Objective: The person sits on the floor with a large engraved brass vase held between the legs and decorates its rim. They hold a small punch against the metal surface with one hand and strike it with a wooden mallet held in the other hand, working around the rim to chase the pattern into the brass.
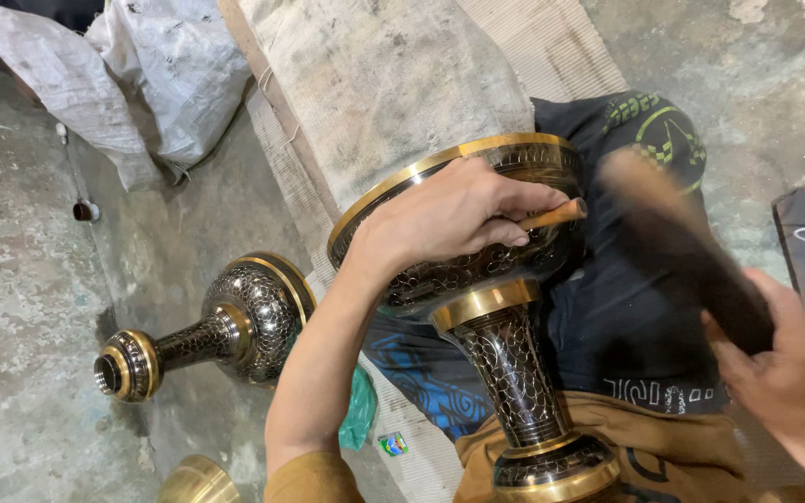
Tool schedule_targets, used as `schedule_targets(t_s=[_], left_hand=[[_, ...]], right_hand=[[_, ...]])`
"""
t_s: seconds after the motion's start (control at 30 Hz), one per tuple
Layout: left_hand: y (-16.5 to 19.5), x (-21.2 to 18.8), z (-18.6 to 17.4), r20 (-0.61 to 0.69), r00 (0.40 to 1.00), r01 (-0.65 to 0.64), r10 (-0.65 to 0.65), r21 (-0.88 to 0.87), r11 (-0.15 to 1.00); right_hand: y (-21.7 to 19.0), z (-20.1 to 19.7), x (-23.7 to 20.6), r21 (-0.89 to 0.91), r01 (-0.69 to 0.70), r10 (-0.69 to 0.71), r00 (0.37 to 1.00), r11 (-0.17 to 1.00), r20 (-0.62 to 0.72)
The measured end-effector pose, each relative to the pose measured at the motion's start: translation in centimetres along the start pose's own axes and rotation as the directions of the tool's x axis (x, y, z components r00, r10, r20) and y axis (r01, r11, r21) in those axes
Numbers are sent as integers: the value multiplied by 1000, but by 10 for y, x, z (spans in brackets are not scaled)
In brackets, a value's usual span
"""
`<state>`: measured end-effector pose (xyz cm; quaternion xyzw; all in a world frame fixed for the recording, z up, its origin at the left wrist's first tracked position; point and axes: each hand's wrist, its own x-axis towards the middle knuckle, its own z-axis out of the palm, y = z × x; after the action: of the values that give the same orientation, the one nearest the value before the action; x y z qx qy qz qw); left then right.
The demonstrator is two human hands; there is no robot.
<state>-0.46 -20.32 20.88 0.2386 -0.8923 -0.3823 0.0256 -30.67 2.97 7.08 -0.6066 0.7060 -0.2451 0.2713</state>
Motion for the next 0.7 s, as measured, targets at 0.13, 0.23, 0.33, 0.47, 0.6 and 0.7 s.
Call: schedule_targets(t_s=[0.13, 0.23, 0.33, 0.47, 0.6, 0.7], left_hand=[[9, -13, -1, -136, 990, -39, 33, -42, 998], [14, -21, 3, -212, 977, 12, -22, -50, 999], [19, -30, 10, -297, 946, 127, -131, -31, 991], [25, -41, 24, -461, 874, 146, -151, -48, 988], [29, -47, 42, -618, 765, 195, -183, -48, 980], [32, -50, 54, -634, 710, 299, -307, -124, 946]], right_hand=[[-15, -16, 11, 130, -18, 9, 998, 991, 68], [-24, -25, 24, 176, 51, -56, 998, 983, 21], [-26, -28, 39, 46, -30, 27, 997, 998, 75], [-18, -37, 54, 80, -39, 30, 993, 996, 116], [-9, -48, 71, 161, 49, -73, 987, 986, 143], [-5, -51, 88, 114, 370, -379, 922, 922, 72]])
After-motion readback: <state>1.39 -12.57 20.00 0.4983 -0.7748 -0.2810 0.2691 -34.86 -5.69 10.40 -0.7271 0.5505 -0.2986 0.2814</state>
